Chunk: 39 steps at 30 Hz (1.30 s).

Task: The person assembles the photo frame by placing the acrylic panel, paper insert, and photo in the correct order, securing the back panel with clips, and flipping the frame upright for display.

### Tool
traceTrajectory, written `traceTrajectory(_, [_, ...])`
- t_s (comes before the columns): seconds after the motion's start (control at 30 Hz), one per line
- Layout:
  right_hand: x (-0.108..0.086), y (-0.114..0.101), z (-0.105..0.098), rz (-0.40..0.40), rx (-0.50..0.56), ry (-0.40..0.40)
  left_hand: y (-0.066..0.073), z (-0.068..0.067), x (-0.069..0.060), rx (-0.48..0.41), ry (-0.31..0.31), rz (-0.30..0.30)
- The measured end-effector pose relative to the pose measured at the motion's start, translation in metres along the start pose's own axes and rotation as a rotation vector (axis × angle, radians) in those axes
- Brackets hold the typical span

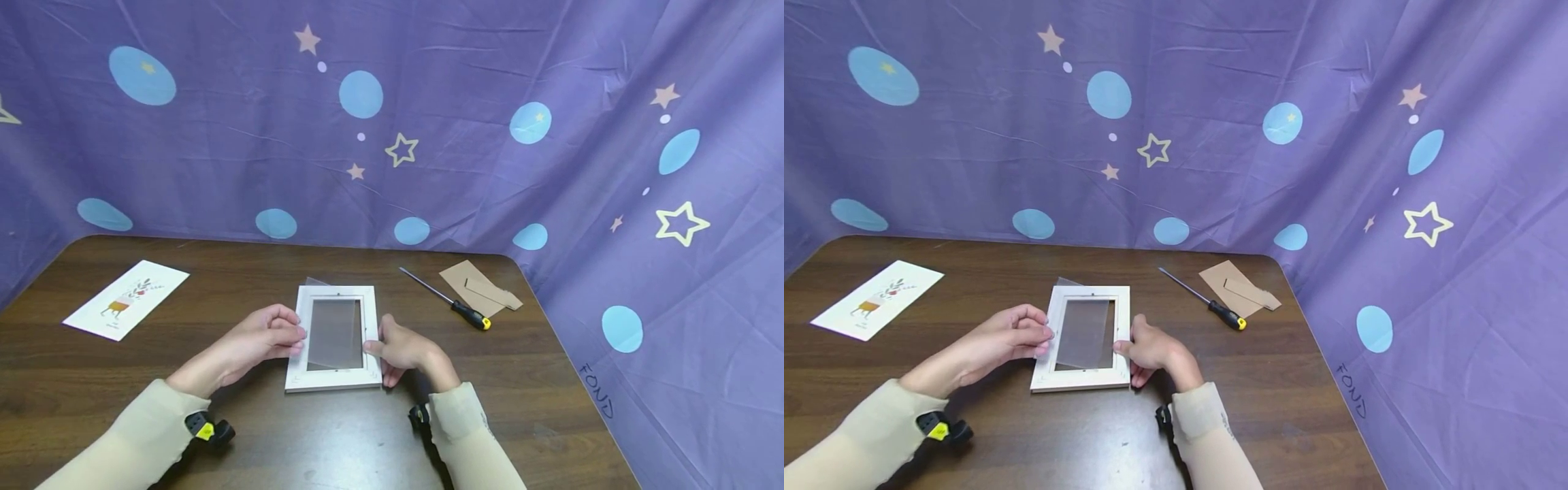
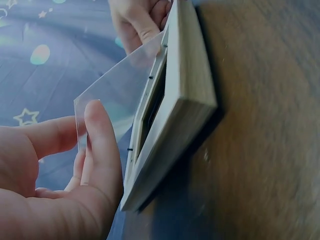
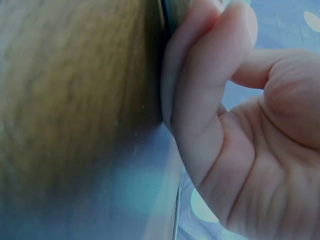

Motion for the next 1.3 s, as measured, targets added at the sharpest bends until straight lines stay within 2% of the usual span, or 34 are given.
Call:
traceTrajectory(0.43, [0.000, 0.001, 0.000, 0.009, -0.002, 0.001, -0.010, 0.016, 0.009, -0.036, 0.015, -0.018])
traceTrajectory(0.6, [0.000, 0.000, 0.000, -0.011, -0.009, 0.000, -0.011, 0.018, 0.010, 0.010, 0.044, -0.021])
traceTrajectory(0.73, [0.000, -0.001, -0.001, -0.016, -0.008, -0.001, -0.011, 0.016, 0.010, 0.150, 0.090, 0.007])
traceTrajectory(1.0, [-0.001, 0.000, 0.000, 0.008, 0.006, 0.002, 0.000, 0.013, 0.007, 0.570, 0.201, 0.119])
traceTrajectory(1.3, [-0.002, -0.001, 0.000, 0.013, 0.002, 0.002, 0.007, 0.019, 0.008, 0.748, 0.219, 0.181])
Point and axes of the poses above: each hand's wrist, its own x-axis towards the middle knuckle, its own z-axis out of the palm, y = z × x, the point moved 6 cm from there along x, towards the middle knuckle, and after that the axes turned 1 degree about z, right-handed, at the moved point
